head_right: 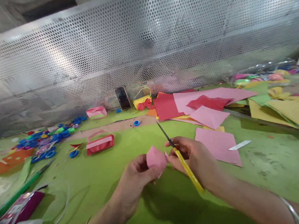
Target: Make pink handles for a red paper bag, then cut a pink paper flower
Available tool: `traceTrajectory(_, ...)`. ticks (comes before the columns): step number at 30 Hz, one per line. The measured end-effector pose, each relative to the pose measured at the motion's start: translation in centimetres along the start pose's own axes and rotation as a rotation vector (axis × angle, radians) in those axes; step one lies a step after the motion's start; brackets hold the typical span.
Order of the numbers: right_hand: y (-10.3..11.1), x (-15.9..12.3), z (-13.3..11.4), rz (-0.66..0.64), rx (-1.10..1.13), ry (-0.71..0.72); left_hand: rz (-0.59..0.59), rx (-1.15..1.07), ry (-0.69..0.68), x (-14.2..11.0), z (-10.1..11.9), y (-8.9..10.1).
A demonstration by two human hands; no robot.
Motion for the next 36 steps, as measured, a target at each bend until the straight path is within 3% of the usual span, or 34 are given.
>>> traceTrajectory(6,-0.2,-0.1,-0.1,-0.056,-0.015,0.028,0.003,0.016,0.024,0.3,-0.4,0.5)
traceTrajectory(12,-0.1,-0.1,0.6,-0.184,-0.228,0.059,0.179,-0.472,0.073,0.9,-0.4,2.2)
traceTrajectory(15,-0.6,-0.4,0.7,-0.255,-0.330,0.061,0.213,-0.592,0.098,1.0,-0.2,2.1)
traceTrajectory(24,-1.2,-1.0,0.5,-0.375,-0.390,0.092,0.138,-0.580,0.075,0.7,0.1,1.4)
traceTrajectory(36,-1.5,-1.3,1.4,-0.371,-0.458,0.110,0.077,-0.515,0.053,0.8,-0.4,1.2)
Point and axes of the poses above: each hand's wrist, its own x-axis towards the middle knuckle, its own y-axis out of the back of the hand, z = x × y, the point moved 4 cm from there along x, towards the middle knuckle, and after that the axes turned 10 degrees about -x, right-handed, at the moved point
